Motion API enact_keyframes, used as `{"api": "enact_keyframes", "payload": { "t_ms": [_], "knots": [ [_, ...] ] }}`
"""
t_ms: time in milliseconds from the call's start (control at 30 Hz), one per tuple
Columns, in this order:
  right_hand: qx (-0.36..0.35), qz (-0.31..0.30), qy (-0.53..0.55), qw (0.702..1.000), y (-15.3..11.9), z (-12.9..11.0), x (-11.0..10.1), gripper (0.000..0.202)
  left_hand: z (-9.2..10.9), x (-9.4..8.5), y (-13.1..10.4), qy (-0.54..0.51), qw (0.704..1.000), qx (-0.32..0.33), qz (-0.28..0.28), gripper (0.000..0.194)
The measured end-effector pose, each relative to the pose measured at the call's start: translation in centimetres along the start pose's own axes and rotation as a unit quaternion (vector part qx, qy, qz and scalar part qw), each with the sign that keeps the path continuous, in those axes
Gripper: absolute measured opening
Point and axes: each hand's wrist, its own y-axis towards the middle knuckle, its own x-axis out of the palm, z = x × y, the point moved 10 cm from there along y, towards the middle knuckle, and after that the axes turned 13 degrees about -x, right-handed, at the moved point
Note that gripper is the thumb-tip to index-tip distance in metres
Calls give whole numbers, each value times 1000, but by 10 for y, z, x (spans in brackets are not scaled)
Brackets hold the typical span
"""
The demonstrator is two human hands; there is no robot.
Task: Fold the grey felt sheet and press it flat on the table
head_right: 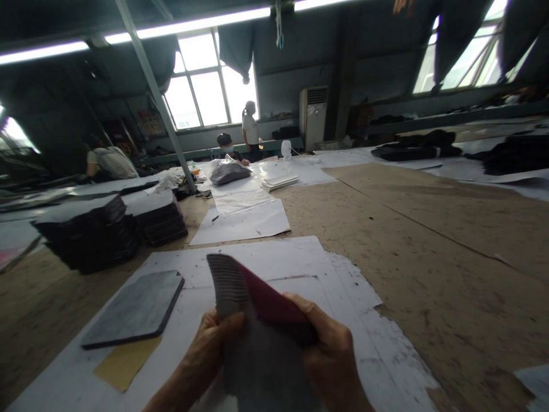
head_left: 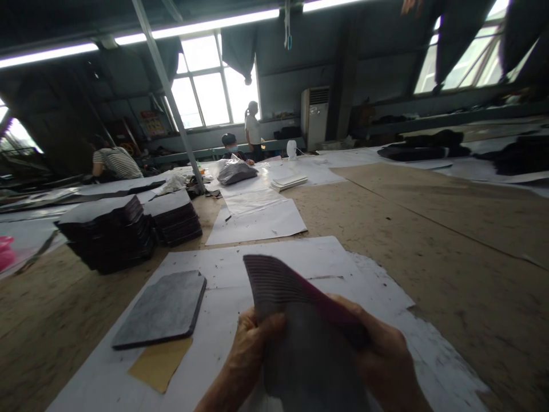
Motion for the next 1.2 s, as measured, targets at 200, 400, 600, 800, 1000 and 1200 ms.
{"api": "enact_keyframes", "payload": {
  "t_ms": [200, 400, 600, 800, 1000, 1200],
  "knots": [
    [272, 9, 190, 943, -22, 32, 21, 39, 14, -15, -9, 44, 995, 49, 73, 14],
    [120, -42, -8, 992, -4, 19, 7, 35, -5, 1, -10, 47, 997, -56, 16, 32],
    [208, -131, -135, 960, -13, 43, 16, 37, 1, -19, -12, 308, 938, -94, 131, 28],
    [94, -99, -376, 917, -6, 37, 1, 54, 31, -33, -30, 572, 750, 6, 332, 46],
    [-117, -92, -388, 909, -1, 20, 10, 55, 18, 29, -44, 730, 571, 307, 217, 68],
    [-132, -163, -384, 899, -1, 25, 23, 51, -16, 31, -32, 780, 545, 271, 144, 71]
  ]
}}
